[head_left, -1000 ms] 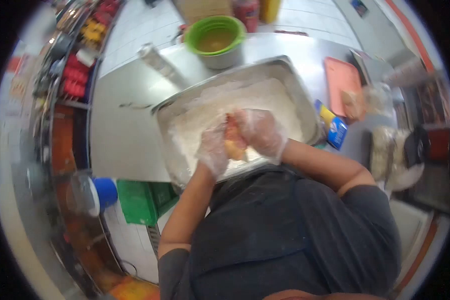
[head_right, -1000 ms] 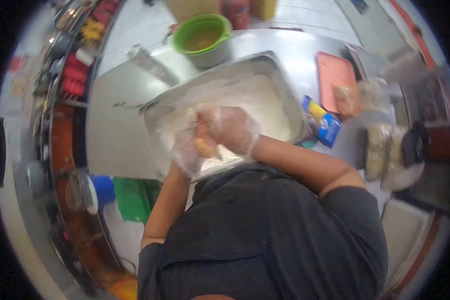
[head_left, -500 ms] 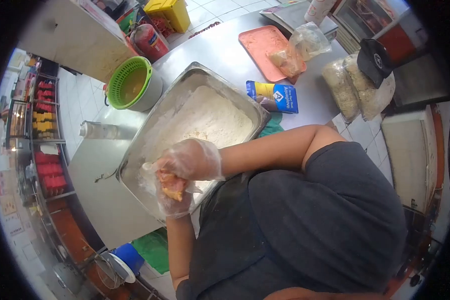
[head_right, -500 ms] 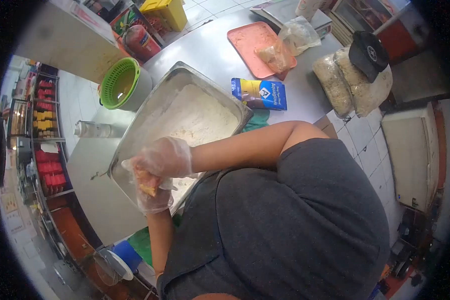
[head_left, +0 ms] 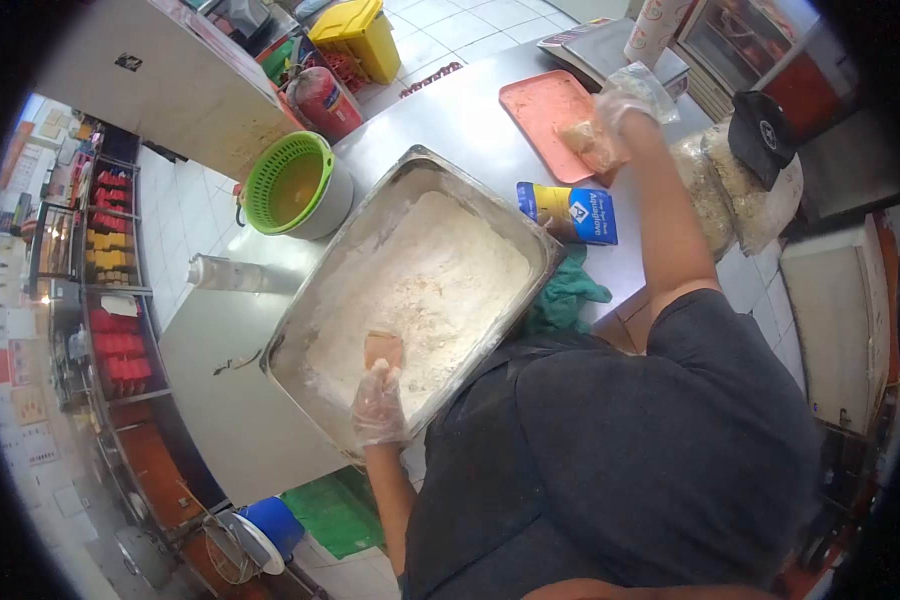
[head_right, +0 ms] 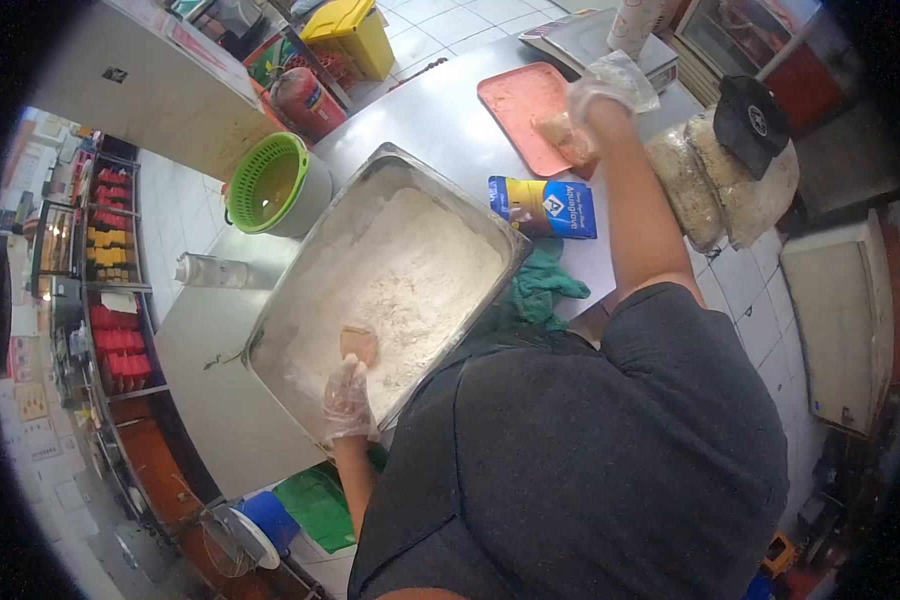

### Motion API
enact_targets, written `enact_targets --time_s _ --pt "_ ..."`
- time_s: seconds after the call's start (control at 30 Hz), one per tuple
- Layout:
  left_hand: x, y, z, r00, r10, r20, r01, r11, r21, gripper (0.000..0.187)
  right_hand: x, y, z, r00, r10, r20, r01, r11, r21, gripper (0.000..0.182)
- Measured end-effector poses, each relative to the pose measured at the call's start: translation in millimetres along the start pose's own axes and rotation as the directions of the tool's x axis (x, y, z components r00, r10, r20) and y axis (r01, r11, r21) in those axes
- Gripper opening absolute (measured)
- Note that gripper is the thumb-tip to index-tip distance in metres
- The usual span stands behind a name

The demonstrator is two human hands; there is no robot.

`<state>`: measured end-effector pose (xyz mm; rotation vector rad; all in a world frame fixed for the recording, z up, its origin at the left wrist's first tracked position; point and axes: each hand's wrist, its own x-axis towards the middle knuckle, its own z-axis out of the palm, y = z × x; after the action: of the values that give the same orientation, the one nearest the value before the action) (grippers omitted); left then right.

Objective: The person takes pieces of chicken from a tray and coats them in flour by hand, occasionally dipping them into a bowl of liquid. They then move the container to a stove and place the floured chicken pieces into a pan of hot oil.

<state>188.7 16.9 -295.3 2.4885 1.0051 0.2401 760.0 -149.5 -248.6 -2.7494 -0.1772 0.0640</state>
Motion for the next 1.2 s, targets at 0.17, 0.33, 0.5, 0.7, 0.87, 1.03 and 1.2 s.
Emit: enact_targets --time_s 0.17,0.33,0.5,0.7,0.87,1.03,1.2 --pt "-31.0 -28.0 3.4 0.987 -0.148 0.059 0.149 0.989 -0.006 0.032 36.0 94.7 35.1 0.978 0.028 0.205 -0.17 0.673 0.72 0.032" --pt "-46.6 -81.7 12.2 0.999 -0.038 0.028 0.03 0.969 0.244 0.034 43.7 110.8 54.9 0.863 -0.261 0.433 -0.169 0.658 0.734 0.034" --pt "-40.8 -57.4 -19.2 0.984 -0.159 0.076 0.134 0.954 0.268 0.031 52.2 93.6 53.7 0.86 -0.204 0.467 -0.188 0.724 0.664 0.033" --pt "-52.8 -50.5 -18.0 0.991 -0.114 -0.072 0.125 0.978 0.165 0.028 40.8 66.2 51.9 0.765 -0.274 0.583 -0.069 0.865 0.497 0.032" --pt "-52.9 -54.1 -13.1 0.976 -0.199 -0.088 0.213 0.957 0.197 0.026 31.6 53.5 57.6 0.687 -0.306 0.659 0.074 0.932 0.356 0.032" --pt "-59.9 -65.2 -10.4 0.985 0.002 -0.173 0.053 0.948 0.315 0.024 30.6 41.0 62.4 0.708 -0.31 0.634 0.272 0.949 0.16 0.031" --pt "-57.4 -62.6 -9.1 0.98 -0.044 -0.192 0.088 0.97 0.226 0.023 -4.1 34.7 46.1 0.906 -0.4 0.139 0.424 0.853 -0.304 0.031"
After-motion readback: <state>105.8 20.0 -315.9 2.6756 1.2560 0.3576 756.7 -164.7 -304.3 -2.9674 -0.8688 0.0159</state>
